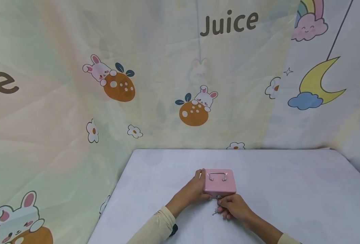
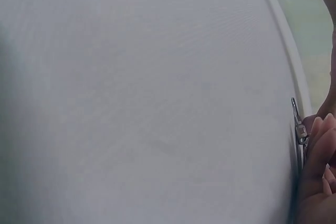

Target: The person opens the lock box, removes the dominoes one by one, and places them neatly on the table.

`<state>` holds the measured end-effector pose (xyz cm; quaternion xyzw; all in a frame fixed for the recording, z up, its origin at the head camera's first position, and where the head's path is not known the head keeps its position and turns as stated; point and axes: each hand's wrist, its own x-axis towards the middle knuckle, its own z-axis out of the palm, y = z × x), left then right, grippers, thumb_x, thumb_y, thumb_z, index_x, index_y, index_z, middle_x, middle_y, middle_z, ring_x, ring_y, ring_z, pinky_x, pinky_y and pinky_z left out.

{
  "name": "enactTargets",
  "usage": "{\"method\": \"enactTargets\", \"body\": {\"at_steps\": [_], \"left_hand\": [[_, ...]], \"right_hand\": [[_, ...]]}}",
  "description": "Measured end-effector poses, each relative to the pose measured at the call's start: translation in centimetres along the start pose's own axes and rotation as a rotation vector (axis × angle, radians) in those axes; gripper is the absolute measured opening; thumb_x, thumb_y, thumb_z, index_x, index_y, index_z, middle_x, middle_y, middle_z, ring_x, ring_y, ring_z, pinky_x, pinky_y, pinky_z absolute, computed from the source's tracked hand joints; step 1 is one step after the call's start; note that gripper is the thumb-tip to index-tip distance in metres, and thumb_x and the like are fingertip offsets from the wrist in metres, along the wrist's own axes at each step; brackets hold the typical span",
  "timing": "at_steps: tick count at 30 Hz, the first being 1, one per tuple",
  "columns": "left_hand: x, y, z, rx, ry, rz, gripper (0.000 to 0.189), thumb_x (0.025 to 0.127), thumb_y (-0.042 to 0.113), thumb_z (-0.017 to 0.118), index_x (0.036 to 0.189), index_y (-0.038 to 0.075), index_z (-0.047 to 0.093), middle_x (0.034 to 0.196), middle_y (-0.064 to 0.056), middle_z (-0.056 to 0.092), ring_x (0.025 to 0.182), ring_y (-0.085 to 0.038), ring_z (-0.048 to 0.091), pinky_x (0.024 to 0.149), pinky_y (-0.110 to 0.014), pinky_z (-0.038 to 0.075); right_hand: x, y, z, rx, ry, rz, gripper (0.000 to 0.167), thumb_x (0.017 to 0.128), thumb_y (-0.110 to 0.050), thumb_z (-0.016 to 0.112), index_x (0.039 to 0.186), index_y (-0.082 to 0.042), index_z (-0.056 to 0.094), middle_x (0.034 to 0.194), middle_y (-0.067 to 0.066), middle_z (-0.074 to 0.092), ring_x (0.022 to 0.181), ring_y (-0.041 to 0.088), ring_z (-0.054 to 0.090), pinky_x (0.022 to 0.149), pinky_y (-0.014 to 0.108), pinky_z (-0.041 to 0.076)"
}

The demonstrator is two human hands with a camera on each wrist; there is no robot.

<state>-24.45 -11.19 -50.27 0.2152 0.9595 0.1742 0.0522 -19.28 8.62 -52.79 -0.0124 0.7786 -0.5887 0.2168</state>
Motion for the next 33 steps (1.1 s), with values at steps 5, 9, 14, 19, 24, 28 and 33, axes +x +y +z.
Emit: {"method": "enactTargets", "body": {"at_steps": [5, 9, 14, 19, 24, 28, 33], "left_hand": [[-0.05, 0.07, -0.08, 0.000, 0.003, 0.009, 0.111, 0.078, 0.035, 0.087, 0.156, -0.006, 0.019, 0.157, -0.026, 0.033, 0.132, -0.031, 0.056, 0.108, -0.033, 0.048], [-0.09, 0.13, -0.10, 0.007, 0.001, 0.010, 0.111, 0.079, 0.035, 0.086, 0.156, -0.006, 0.018, 0.156, -0.026, 0.033, 0.132, -0.031, 0.055, 0.108, -0.033, 0.048], [-0.07, 0.14, -0.06, 0.014, -0.005, 0.003, 0.111, 0.079, 0.037, 0.086, 0.156, -0.006, 0.018, 0.157, -0.026, 0.032, 0.133, -0.031, 0.055, 0.109, -0.034, 0.048], [-0.03, 0.17, -0.04, 0.021, -0.008, -0.001, 0.111, 0.079, 0.037, 0.085, 0.156, -0.006, 0.018, 0.157, -0.025, 0.032, 0.133, -0.031, 0.054, 0.109, -0.034, 0.047], [-0.01, 0.23, 0.01, 0.016, -0.006, -0.008, 0.110, 0.079, 0.036, 0.086, 0.156, -0.006, 0.019, 0.156, -0.026, 0.033, 0.133, -0.032, 0.054, 0.109, -0.035, 0.047], [-0.08, 0.30, 0.00, 0.014, -0.007, -0.011, 0.110, 0.079, 0.036, 0.086, 0.156, -0.005, 0.019, 0.156, -0.026, 0.033, 0.133, -0.033, 0.054, 0.109, -0.036, 0.047], [0.00, 0.28, 0.04, 0.014, -0.009, -0.016, 0.111, 0.078, 0.037, 0.086, 0.157, -0.004, 0.018, 0.157, -0.025, 0.032, 0.134, -0.033, 0.053, 0.110, -0.035, 0.047]], "right_hand": [[-0.13, -0.05, -0.04, 0.048, -0.021, 0.004, 0.024, 0.099, -0.013, 0.058, 0.100, 0.008, 0.071, 0.080, 0.004, 0.073, 0.062, 0.009, 0.062, 0.056, 0.023, 0.053], [-0.07, -0.01, 0.00, 0.088, -0.019, 0.018, 0.025, 0.098, -0.013, 0.059, 0.102, 0.009, 0.070, 0.080, 0.004, 0.075, 0.061, 0.008, 0.061, 0.055, 0.022, 0.052], [-0.17, -0.04, -0.05, 0.138, -0.023, 0.037, 0.025, 0.097, -0.012, 0.060, 0.104, 0.009, 0.071, 0.080, 0.003, 0.075, 0.059, 0.006, 0.060, 0.055, 0.020, 0.051], [-0.24, 0.03, 0.00, 0.174, -0.025, 0.045, 0.026, 0.096, -0.010, 0.058, 0.107, 0.010, 0.070, 0.082, 0.003, 0.076, 0.060, 0.005, 0.059, 0.055, 0.019, 0.051], [-0.26, 0.06, 0.12, 0.189, -0.019, 0.060, 0.026, 0.097, -0.009, 0.056, 0.108, 0.011, 0.068, 0.081, 0.002, 0.075, 0.061, 0.005, 0.058, 0.056, 0.019, 0.051], [-0.32, -0.07, 0.24, 0.200, -0.014, 0.066, 0.026, 0.097, -0.009, 0.056, 0.108, 0.011, 0.068, 0.080, 0.001, 0.074, 0.061, 0.005, 0.058, 0.055, 0.019, 0.050], [-0.39, -0.30, 0.27, 0.207, -0.008, 0.078, 0.025, 0.097, -0.008, 0.055, 0.107, 0.011, 0.067, 0.079, 0.001, 0.074, 0.060, 0.005, 0.058, 0.055, 0.019, 0.050]]}}
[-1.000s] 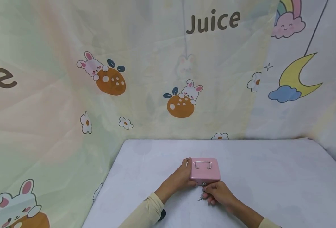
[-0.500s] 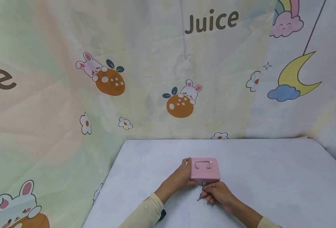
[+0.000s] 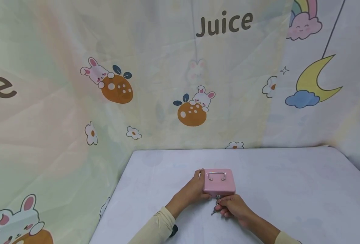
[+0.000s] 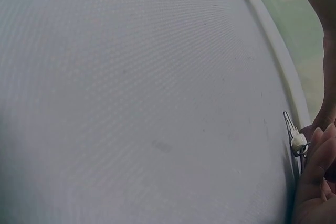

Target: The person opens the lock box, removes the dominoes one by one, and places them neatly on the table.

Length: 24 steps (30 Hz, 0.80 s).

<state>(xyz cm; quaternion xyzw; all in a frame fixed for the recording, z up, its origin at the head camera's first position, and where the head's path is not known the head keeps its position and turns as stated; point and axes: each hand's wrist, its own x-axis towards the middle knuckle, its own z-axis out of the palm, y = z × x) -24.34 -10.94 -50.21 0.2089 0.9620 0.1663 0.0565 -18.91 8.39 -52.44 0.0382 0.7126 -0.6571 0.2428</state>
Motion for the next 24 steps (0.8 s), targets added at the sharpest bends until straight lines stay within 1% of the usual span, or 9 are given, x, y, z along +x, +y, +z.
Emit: {"method": "enactTargets", "body": {"at_steps": [3, 10, 16, 24], "left_hand": [[0.03, -0.02, 0.01, 0.000, 0.002, 0.001, 0.111, 0.078, 0.037, 0.086, 0.157, -0.004, 0.019, 0.157, -0.025, 0.032, 0.134, -0.032, 0.054, 0.110, -0.035, 0.047], [0.02, -0.04, 0.04, -0.006, 0.010, 0.002, 0.111, 0.077, 0.036, 0.087, 0.156, -0.006, 0.020, 0.156, -0.026, 0.032, 0.133, -0.033, 0.054, 0.109, -0.036, 0.048], [0.05, -0.03, 0.01, -0.013, 0.012, 0.002, 0.111, 0.078, 0.035, 0.087, 0.156, -0.006, 0.020, 0.157, -0.027, 0.032, 0.132, -0.034, 0.055, 0.108, -0.036, 0.048], [-0.13, 0.10, -0.08, -0.020, -0.004, -0.009, 0.110, 0.078, 0.035, 0.086, 0.156, -0.006, 0.020, 0.157, -0.026, 0.031, 0.133, -0.034, 0.054, 0.109, -0.036, 0.048]], "right_hand": [[-0.02, -0.09, 0.01, 0.005, -0.001, 0.006, 0.025, 0.097, -0.007, 0.054, 0.107, 0.011, 0.067, 0.078, 0.001, 0.074, 0.059, 0.005, 0.057, 0.055, 0.019, 0.050], [0.01, -0.04, 0.08, 0.016, -0.012, -0.009, 0.023, 0.097, -0.007, 0.054, 0.104, 0.012, 0.066, 0.076, 0.000, 0.073, 0.059, 0.004, 0.057, 0.054, 0.018, 0.049], [0.25, 0.09, -0.02, 0.012, -0.022, -0.010, 0.023, 0.098, -0.007, 0.054, 0.105, 0.012, 0.066, 0.077, 0.000, 0.073, 0.059, 0.004, 0.057, 0.055, 0.018, 0.049], [-0.02, -0.31, -0.07, 0.013, -0.035, 0.023, 0.019, 0.096, -0.006, 0.055, 0.098, 0.008, 0.069, 0.074, 0.000, 0.072, 0.057, 0.004, 0.056, 0.054, 0.018, 0.047]]}}
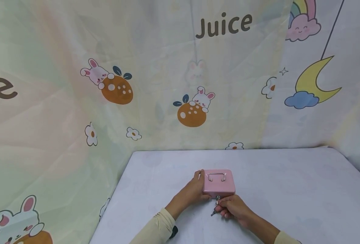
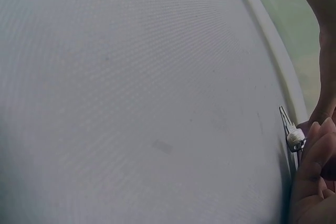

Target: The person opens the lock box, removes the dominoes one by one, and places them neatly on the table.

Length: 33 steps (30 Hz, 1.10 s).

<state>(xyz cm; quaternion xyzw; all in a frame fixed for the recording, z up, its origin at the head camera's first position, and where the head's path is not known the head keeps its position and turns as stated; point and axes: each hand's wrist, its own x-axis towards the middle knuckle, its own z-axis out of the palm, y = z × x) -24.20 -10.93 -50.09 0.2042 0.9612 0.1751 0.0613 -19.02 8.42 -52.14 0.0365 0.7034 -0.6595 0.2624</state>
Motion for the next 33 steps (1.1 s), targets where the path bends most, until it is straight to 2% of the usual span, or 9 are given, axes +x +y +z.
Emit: {"method": "enactTargets", "body": {"at_steps": [10, 18, 28, 33], "left_hand": [[0.0, 0.0, 0.1, 0.005, -0.004, 0.011, 0.110, 0.079, 0.036, 0.086, 0.156, -0.006, 0.019, 0.157, -0.027, 0.031, 0.131, -0.033, 0.056, 0.108, -0.036, 0.048], [0.0, -0.1, 0.3, 0.012, 0.011, 0.023, 0.110, 0.079, 0.036, 0.086, 0.156, -0.006, 0.019, 0.156, -0.027, 0.032, 0.131, -0.034, 0.056, 0.107, -0.036, 0.049], [-0.1, 0.0, 0.5, 0.027, 0.020, 0.012, 0.110, 0.079, 0.037, 0.086, 0.156, -0.005, 0.021, 0.156, -0.025, 0.034, 0.126, -0.031, 0.060, 0.104, -0.034, 0.051], [-0.1, 0.1, 0.5, 0.036, 0.028, 0.018, 0.110, 0.079, 0.038, 0.086, 0.156, -0.005, 0.021, 0.156, -0.024, 0.034, 0.126, -0.031, 0.060, 0.104, -0.034, 0.052]], "right_hand": [[0.1, -0.1, -0.5, -0.031, -0.045, -0.009, 0.020, 0.097, -0.015, 0.057, 0.099, 0.003, 0.067, 0.074, -0.001, 0.071, 0.055, 0.005, 0.057, 0.052, 0.019, 0.045], [-0.5, -0.2, -1.2, -0.100, -0.034, -0.026, 0.023, 0.096, -0.018, 0.060, 0.095, 0.003, 0.069, 0.075, 0.001, 0.070, 0.053, 0.005, 0.057, 0.050, 0.019, 0.046], [-1.5, -0.3, -2.9, -0.290, -0.054, -0.036, 0.025, 0.097, -0.021, 0.061, 0.095, 0.002, 0.072, 0.075, 0.001, 0.069, 0.050, 0.004, 0.054, 0.048, 0.017, 0.045], [-1.7, -0.3, -3.8, -0.366, -0.078, -0.095, 0.021, 0.096, -0.019, 0.062, 0.098, -0.001, 0.071, 0.077, 0.002, 0.069, 0.052, 0.008, 0.056, 0.050, 0.021, 0.046]]}}
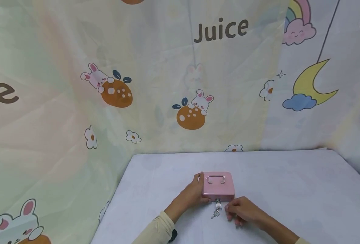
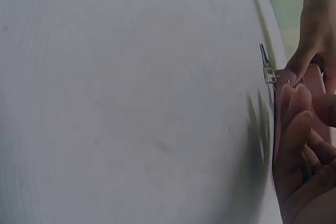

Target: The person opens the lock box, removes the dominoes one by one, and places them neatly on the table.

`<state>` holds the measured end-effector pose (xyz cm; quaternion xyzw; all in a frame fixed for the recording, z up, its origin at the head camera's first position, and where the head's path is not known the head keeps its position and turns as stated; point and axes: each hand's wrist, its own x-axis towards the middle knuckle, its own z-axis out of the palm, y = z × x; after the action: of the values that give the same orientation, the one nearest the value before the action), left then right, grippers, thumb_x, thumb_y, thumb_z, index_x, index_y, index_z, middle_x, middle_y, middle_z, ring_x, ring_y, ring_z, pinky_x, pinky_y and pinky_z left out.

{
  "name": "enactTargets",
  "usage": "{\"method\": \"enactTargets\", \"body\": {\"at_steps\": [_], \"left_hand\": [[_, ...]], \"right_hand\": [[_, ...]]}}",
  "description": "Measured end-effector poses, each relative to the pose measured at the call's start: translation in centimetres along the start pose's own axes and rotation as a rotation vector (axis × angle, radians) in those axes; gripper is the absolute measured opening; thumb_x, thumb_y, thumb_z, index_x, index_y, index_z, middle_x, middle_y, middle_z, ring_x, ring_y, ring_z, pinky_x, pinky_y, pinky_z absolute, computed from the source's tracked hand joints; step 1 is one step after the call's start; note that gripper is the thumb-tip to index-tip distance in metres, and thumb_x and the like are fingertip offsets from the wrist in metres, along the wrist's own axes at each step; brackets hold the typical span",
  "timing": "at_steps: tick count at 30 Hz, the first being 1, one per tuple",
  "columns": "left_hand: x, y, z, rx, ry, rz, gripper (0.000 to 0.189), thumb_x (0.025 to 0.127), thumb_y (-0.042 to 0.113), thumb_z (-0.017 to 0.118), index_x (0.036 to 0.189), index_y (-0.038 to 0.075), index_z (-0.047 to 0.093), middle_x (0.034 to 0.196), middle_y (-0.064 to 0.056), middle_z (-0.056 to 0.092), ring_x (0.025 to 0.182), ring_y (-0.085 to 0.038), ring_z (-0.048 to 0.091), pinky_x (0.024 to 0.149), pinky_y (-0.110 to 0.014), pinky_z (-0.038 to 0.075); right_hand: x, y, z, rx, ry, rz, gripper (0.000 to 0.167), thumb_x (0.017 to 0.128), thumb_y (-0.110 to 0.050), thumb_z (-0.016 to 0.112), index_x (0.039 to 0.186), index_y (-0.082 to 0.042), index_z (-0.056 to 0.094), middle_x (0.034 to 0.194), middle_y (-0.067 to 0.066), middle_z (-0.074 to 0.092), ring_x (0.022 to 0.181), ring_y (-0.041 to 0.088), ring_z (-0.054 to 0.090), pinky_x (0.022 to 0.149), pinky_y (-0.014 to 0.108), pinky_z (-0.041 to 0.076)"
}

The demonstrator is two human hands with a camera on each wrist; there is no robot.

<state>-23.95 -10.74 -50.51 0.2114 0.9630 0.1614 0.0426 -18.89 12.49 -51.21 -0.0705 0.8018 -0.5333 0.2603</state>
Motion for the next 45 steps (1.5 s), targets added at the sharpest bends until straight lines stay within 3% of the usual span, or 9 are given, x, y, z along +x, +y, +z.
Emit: {"method": "enactTargets", "body": {"at_steps": [7, 13, 19, 25, 29, 34, 39, 42, 45], "left_hand": [[0.0, -0.2, 0.1, -0.012, 0.003, 0.003, 0.110, 0.079, 0.037, 0.086, 0.155, -0.007, 0.020, 0.156, -0.026, 0.035, 0.128, -0.032, 0.059, 0.105, -0.035, 0.051], [-0.1, -0.4, 0.2, -0.027, 0.006, 0.010, 0.112, 0.079, 0.037, 0.086, 0.157, -0.006, 0.018, 0.158, -0.026, 0.032, 0.136, -0.032, 0.052, 0.110, -0.035, 0.047], [0.0, -0.3, 0.1, -0.020, 0.007, 0.016, 0.112, 0.080, 0.038, 0.085, 0.157, -0.006, 0.017, 0.160, -0.026, 0.029, 0.140, -0.033, 0.047, 0.112, -0.036, 0.044], [0.1, -0.2, 0.1, -0.026, 0.000, 0.023, 0.111, 0.081, 0.038, 0.084, 0.157, -0.006, 0.016, 0.161, -0.027, 0.026, 0.141, -0.034, 0.045, 0.113, -0.037, 0.043], [-0.3, -0.3, 0.2, -0.035, 0.002, 0.024, 0.111, 0.081, 0.037, 0.084, 0.157, -0.006, 0.015, 0.162, -0.027, 0.024, 0.141, -0.034, 0.045, 0.113, -0.037, 0.043], [-0.6, -0.4, 0.3, -0.050, 0.005, 0.034, 0.110, 0.082, 0.038, 0.083, 0.157, -0.006, 0.014, 0.162, -0.027, 0.024, 0.141, -0.034, 0.046, 0.112, -0.038, 0.043], [-0.8, -0.8, 0.5, -0.038, 0.014, 0.031, 0.108, 0.083, 0.039, 0.081, 0.158, -0.003, 0.016, 0.162, -0.025, 0.024, 0.141, -0.033, 0.046, 0.112, -0.037, 0.044], [-1.0, -1.0, 0.5, -0.046, 0.011, 0.033, 0.106, 0.084, 0.038, 0.080, 0.159, -0.001, 0.016, 0.162, -0.025, 0.025, 0.141, -0.032, 0.046, 0.112, -0.037, 0.044], [-1.2, -1.2, 0.3, -0.042, 0.008, 0.044, 0.103, 0.086, 0.036, 0.080, 0.159, -0.001, 0.017, 0.162, -0.024, 0.027, 0.140, -0.032, 0.047, 0.112, -0.038, 0.044]], "right_hand": [[-0.2, 0.2, -1.6, -0.103, -0.025, -0.175, 0.019, 0.095, -0.016, 0.063, 0.104, -0.001, 0.071, 0.081, 0.005, 0.071, 0.056, 0.014, 0.059, 0.047, 0.024, 0.045], [-0.5, 0.0, -3.0, -0.176, 0.024, -0.269, 0.027, 0.097, -0.024, 0.065, 0.109, -0.001, 0.070, 0.084, 0.006, 0.069, 0.057, 0.015, 0.060, 0.047, 0.027, 0.049], [-0.7, -0.3, -4.4, -0.261, 0.187, -0.330, 0.025, 0.097, -0.029, 0.066, 0.106, -0.006, 0.071, 0.082, 0.005, 0.070, 0.056, 0.011, 0.059, 0.049, 0.025, 0.049], [-0.3, -0.2, -5.1, -0.500, 0.418, -0.331, 0.025, 0.090, -0.031, 0.075, 0.104, -0.011, 0.072, 0.075, -0.011, 0.064, 0.055, 0.003, 0.049, 0.048, 0.021, 0.043], [0.0, 0.1, -5.2, -0.624, 0.462, -0.348, 0.038, 0.085, -0.035, 0.079, 0.110, -0.008, 0.071, 0.080, -0.011, 0.066, 0.060, 0.000, 0.048, 0.050, 0.019, 0.042], [0.2, 0.5, -5.2, -0.718, 0.476, -0.336, 0.067, 0.073, -0.044, 0.087, 0.126, -0.008, 0.065, 0.103, -0.003, 0.072, 0.075, 0.004, 0.058, 0.056, 0.020, 0.045], [0.8, 0.4, -5.1, -0.733, 0.425, -0.299, 0.100, 0.064, -0.051, 0.090, 0.144, -0.007, 0.050, 0.134, 0.010, 0.064, 0.101, 0.020, 0.068, 0.075, 0.038, 0.058], [1.1, 0.2, -5.0, -0.741, 0.404, -0.318, 0.110, 0.062, -0.051, 0.091, 0.150, -0.005, 0.042, 0.143, 0.017, 0.056, 0.115, 0.030, 0.065, 0.089, 0.050, 0.057], [1.3, 0.0, -4.9, -0.761, 0.396, -0.348, 0.115, 0.062, -0.049, 0.092, 0.153, -0.005, 0.037, 0.147, 0.019, 0.052, 0.127, 0.037, 0.058, 0.099, 0.055, 0.052]]}}
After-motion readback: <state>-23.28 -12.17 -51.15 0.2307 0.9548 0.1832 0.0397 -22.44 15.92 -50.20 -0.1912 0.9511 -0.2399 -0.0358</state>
